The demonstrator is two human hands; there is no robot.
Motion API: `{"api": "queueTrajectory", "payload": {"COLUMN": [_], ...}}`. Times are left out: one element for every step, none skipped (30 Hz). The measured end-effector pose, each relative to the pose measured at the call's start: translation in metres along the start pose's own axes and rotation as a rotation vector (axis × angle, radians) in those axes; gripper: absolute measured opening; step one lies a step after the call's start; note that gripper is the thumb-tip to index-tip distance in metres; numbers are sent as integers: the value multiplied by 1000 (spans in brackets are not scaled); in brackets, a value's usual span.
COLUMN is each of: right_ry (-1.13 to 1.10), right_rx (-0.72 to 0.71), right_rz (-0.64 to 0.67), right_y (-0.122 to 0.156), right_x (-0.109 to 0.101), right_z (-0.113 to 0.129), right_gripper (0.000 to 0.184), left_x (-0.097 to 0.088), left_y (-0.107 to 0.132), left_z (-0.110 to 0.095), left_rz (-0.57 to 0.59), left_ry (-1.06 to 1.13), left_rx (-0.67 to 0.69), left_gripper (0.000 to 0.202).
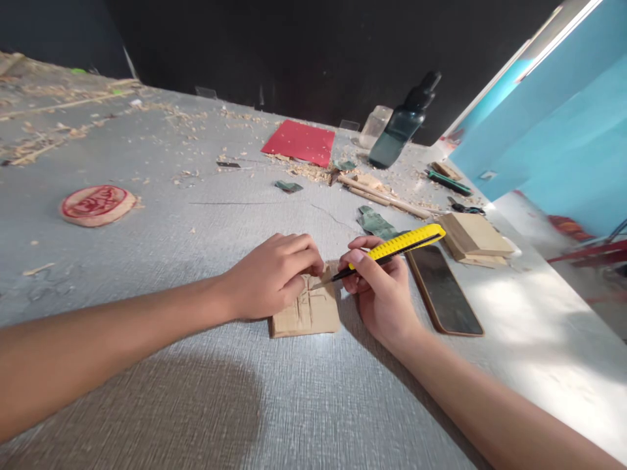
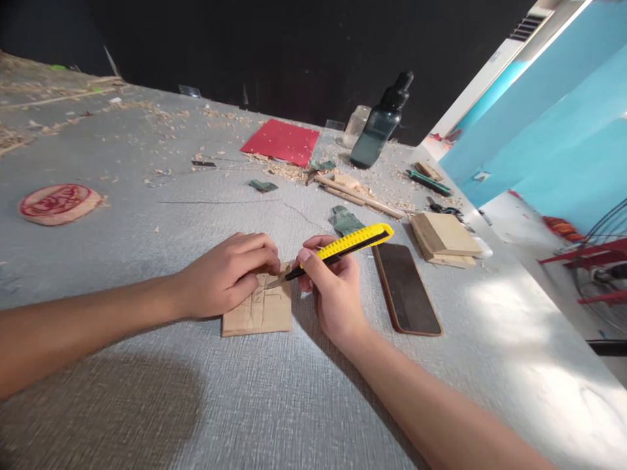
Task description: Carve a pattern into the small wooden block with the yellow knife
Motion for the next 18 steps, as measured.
{"api": "queueTrajectory", "payload": {"right_ry": [7, 11, 11, 9, 6, 2, 1, 4, 9, 15, 22, 27, 27, 21, 10, -3, -14, -24], "right_rx": [-2, -2, -1, 2, 6, 10, 14, 18, 22, 25, 27, 27, 25, 22, 19, 16, 14, 11], "right_rz": [4, 7, 10, 11, 10, 7, 4, 4, 8, 18, 30, 40, 43, 35, 18, -5, -29, -50], "right_y": [0, 0, -1, -1, -1, -1, -1, -1, 0, 0, 0, 1, 1, 1, 1, 1, 1, 1], "right_x": [0, 0, -1, -1, -1, -1, -1, -2, -2, -2, -2, -2, -2, -2, -2, -2, -2, -2], "right_z": [0, 0, 0, -1, -1, -1, -1, -1, -1, -1, -1, -1, -1, -1, -1, -1, -1, -1], "right_gripper": [22, 24, 24, 25, 24, 24, 24, 24, 24, 25, 25, 25, 24, 24, 23, 22, 21, 20], "left_x": [0, 0, 0, 0, 0, 0, 0, 0, 1, 1, 1, 1, 1, 1, 0, 0, 0, 0], "left_y": [0, 0, 0, 0, 0, 0, 0, 0, 0, 1, 1, 1, 1, 1, 1, 1, 1, 1], "left_z": [0, 0, 0, 0, 0, 0, 0, 0, 0, 0, 1, 1, 1, 1, 1, 1, 1, 1], "left_rz": [3, 6, 8, 8, 7, 6, 4, 4, 4, 6, 8, 9, 10, 11, 9, 10, 9, 9], "left_ry": [2, 4, 6, 6, 6, 5, 5, 5, 5, 6, 7, 7, 8, 9, 10, 11, 13, 14], "left_rx": [-2, -3, -3, -4, -5, -4, -3, -3, -3, -4, -5, -7, -8, -8, -7, -7, -6, -4], "left_gripper": [27, 27, 27, 28, 28, 28, 28, 28, 28, 27, 27, 27, 27, 27, 27, 27, 27, 27]}}
Point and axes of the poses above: each hand's wrist, its own y-axis away from the middle knuckle, its own x-axis out of the palm, z = x × y, the point moved 2 cm from there along -y, towards the middle knuckle, and after that the axes turned 11 degrees about -z, right-handed, at the moved point
